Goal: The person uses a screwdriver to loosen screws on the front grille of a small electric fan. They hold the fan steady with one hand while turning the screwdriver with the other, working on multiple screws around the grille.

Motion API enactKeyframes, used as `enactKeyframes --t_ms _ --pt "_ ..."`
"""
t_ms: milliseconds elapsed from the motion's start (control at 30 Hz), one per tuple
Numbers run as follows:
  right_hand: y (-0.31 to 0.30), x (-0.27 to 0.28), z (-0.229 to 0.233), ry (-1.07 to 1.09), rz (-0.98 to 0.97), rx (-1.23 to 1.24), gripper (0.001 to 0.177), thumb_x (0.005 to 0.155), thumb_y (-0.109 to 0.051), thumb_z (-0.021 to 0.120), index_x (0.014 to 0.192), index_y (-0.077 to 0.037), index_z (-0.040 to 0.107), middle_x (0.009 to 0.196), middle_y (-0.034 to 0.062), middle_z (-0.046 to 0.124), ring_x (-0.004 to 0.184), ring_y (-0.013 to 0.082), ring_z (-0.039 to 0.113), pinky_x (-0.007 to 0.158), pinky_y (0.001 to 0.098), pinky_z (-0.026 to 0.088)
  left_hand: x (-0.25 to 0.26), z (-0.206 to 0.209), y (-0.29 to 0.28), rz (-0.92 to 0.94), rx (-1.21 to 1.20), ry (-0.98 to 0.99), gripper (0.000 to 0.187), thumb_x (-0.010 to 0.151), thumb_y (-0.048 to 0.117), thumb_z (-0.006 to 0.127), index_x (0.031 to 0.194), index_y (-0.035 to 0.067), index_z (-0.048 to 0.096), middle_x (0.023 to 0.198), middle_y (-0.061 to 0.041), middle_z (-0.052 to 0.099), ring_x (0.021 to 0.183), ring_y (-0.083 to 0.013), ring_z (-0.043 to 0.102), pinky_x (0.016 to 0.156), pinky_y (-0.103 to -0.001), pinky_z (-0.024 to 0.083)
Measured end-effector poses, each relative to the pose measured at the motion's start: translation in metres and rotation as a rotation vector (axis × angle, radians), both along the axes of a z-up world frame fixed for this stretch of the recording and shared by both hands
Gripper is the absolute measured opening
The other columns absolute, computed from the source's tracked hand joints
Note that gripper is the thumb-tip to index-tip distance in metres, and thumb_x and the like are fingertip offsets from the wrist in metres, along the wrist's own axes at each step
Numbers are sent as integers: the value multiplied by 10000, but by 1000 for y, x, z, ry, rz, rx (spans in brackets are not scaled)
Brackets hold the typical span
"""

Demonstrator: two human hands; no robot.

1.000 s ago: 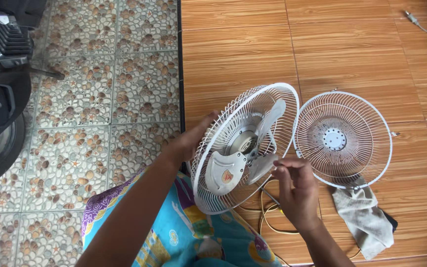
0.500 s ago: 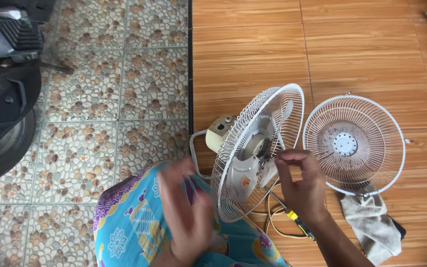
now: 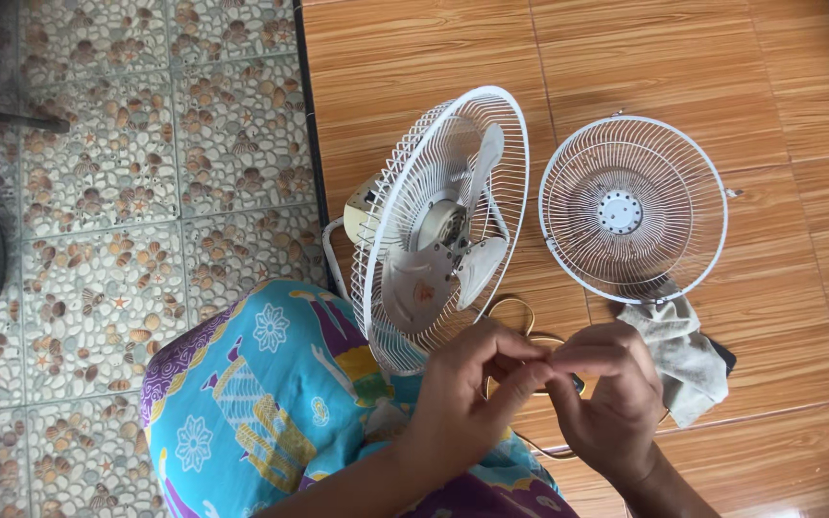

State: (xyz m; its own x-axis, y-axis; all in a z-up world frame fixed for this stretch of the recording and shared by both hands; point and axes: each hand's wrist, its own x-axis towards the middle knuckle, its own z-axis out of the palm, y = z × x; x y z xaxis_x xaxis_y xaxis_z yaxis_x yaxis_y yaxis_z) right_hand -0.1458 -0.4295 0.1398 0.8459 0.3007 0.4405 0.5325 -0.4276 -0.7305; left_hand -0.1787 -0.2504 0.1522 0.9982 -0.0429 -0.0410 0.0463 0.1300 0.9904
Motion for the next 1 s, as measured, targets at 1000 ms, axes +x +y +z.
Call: enactKeyframes --t_ms 1000 --pt "-105 8 90 126 -95 -410 395 823 -8 754 1212 -28 685 1077 125 724 986 190 761 891 313 631 38 -19 -5 211 -765 247 247 962 217 724 1152 61 736 1049 -42 732 922 -115 676 875 -328 590"
